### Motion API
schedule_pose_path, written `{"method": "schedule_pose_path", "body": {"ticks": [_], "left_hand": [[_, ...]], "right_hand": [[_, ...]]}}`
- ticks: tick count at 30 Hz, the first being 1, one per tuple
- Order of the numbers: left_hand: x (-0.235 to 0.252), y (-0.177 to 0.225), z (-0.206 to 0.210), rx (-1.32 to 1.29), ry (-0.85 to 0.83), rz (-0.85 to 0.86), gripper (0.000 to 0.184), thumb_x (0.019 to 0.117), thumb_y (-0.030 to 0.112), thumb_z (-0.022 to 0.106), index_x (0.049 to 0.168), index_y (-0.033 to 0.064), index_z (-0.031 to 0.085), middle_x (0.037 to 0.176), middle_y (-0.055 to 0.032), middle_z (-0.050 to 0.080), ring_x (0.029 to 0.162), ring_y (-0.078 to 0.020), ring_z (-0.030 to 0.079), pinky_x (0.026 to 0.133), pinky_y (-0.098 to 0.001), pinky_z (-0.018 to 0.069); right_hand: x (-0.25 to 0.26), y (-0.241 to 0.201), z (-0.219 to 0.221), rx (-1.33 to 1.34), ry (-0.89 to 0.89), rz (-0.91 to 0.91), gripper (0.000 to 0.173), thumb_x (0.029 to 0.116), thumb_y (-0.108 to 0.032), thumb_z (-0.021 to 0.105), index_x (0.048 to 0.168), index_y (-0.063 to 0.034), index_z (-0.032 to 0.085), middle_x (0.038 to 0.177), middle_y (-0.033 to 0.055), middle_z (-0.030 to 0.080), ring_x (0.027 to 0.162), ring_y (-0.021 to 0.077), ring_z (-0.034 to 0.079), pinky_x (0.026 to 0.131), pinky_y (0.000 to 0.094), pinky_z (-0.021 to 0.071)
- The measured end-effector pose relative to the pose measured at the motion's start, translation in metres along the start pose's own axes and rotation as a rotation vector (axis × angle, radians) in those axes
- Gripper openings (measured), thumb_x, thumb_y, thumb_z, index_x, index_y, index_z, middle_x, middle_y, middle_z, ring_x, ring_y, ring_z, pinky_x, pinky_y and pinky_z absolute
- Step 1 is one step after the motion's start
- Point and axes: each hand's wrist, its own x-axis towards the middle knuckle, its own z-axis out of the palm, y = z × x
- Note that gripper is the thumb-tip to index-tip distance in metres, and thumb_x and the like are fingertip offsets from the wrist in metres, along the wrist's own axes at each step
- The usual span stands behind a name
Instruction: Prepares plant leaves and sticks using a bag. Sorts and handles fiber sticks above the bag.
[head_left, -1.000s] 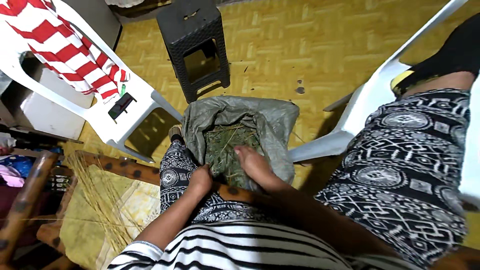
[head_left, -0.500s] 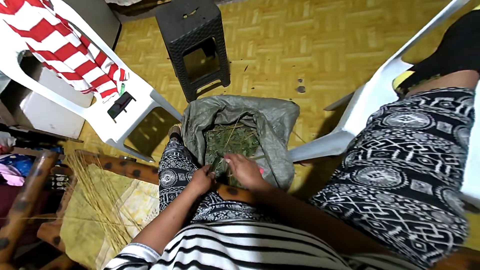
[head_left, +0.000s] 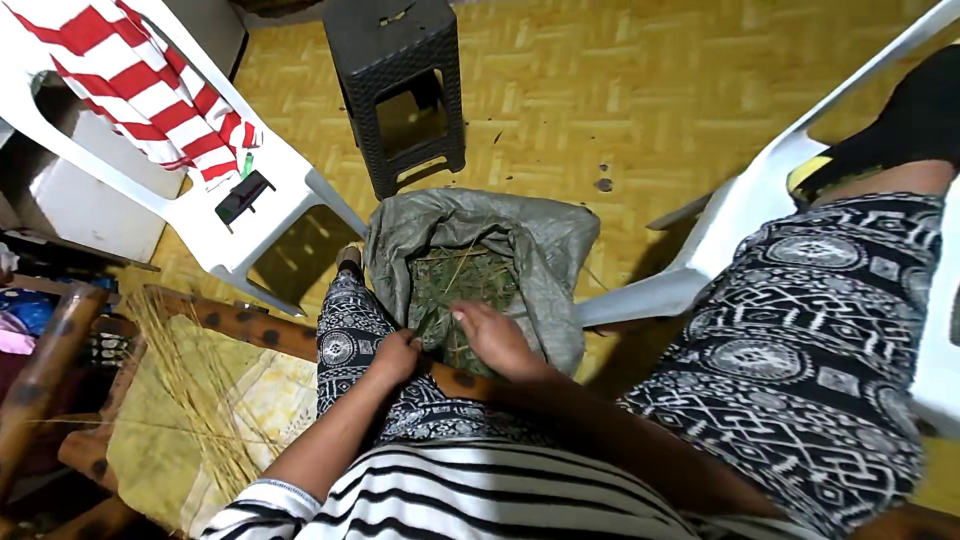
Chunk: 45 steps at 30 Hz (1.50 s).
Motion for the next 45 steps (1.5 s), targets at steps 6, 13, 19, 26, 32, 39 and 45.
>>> {"method": "schedule_pose_path", "body": {"ticks": [6, 13, 19, 26, 32, 39, 45], "left_hand": [[0.006, 0.018, 0.001, 0.105, 0.013, 0.033, 0.038, 0.1117, 0.022, 0.041, 0.130, -0.0038, 0.062, 0.124, -0.0246, 0.065, 0.118, -0.0345, 0.062, 0.105, -0.0512, 0.0456], [0.003, 0.012, 0.000, 0.087, -0.020, 0.059, 0.037, 0.1112, 0.018, 0.042, 0.137, -0.0027, 0.056, 0.128, -0.0262, 0.063, 0.120, -0.0358, 0.062, 0.106, -0.0518, 0.0456], [-0.001, 0.006, -0.001, 0.124, -0.015, 0.051, 0.037, 0.1113, 0.019, 0.042, 0.134, -0.0041, 0.058, 0.127, -0.0271, 0.063, 0.121, -0.0372, 0.061, 0.107, -0.0530, 0.0449], [0.002, 0.001, -0.003, 0.099, -0.006, 0.051, 0.037, 0.1113, 0.019, 0.041, 0.135, -0.0037, 0.059, 0.128, -0.0266, 0.063, 0.122, -0.0368, 0.062, 0.107, -0.0526, 0.0453], [0.004, 0.013, -0.004, 0.135, 0.001, 0.058, 0.038, 0.1115, 0.021, 0.040, 0.134, -0.0030, 0.060, 0.129, -0.0257, 0.063, 0.124, -0.0360, 0.061, 0.108, -0.0528, 0.0442], [-0.001, 0.015, 0.000, 0.202, 0.015, 0.098, 0.040, 0.1113, 0.019, 0.040, 0.141, -0.0013, 0.056, 0.134, -0.0260, 0.062, 0.129, -0.0374, 0.059, 0.111, -0.0531, 0.0428], [-0.005, 0.007, 0.004, 0.237, 0.047, 0.123, 0.039, 0.1102, 0.016, 0.041, 0.142, -0.0020, 0.056, 0.136, -0.0257, 0.061, 0.131, -0.0369, 0.058, 0.112, -0.0526, 0.0431]], "right_hand": [[-0.015, -0.022, 0.009, -0.131, -0.091, -0.060, 0.048, 0.1132, -0.034, 0.032, 0.147, -0.0100, 0.056, 0.138, 0.0216, 0.062, 0.129, 0.0404, 0.060, 0.109, 0.0585, 0.0443], [-0.010, -0.017, 0.014, -0.219, -0.005, -0.043, 0.046, 0.1128, -0.032, 0.034, 0.144, -0.0084, 0.057, 0.136, 0.0230, 0.063, 0.129, 0.0414, 0.059, 0.109, 0.0587, 0.0421], [0.004, -0.003, 0.010, -0.240, 0.076, 0.060, 0.044, 0.1126, -0.030, 0.037, 0.142, -0.0064, 0.059, 0.134, 0.0250, 0.063, 0.127, 0.0443, 0.059, 0.107, 0.0622, 0.0426], [0.001, -0.004, -0.005, -0.158, 0.045, 0.040, 0.047, 0.1134, -0.032, 0.034, 0.145, -0.0050, 0.056, 0.138, 0.0247, 0.061, 0.127, 0.0429, 0.060, 0.107, 0.0598, 0.0459], [-0.016, -0.029, 0.012, -0.192, -0.064, -0.058, 0.047, 0.1132, -0.032, 0.032, 0.145, -0.0080, 0.057, 0.135, 0.0226, 0.063, 0.126, 0.0406, 0.061, 0.106, 0.0572, 0.0464], [-0.001, -0.014, 0.011, -0.313, 0.029, 0.020, 0.048, 0.1131, -0.034, 0.034, 0.147, -0.0057, 0.055, 0.136, 0.0263, 0.061, 0.129, 0.0452, 0.057, 0.108, 0.0616, 0.0416], [0.014, 0.007, -0.011, -0.273, 0.124, 0.194, 0.044, 0.1127, -0.032, 0.037, 0.143, -0.0075, 0.058, 0.134, 0.0264, 0.062, 0.126, 0.0453, 0.059, 0.105, 0.0621, 0.0440]]}}
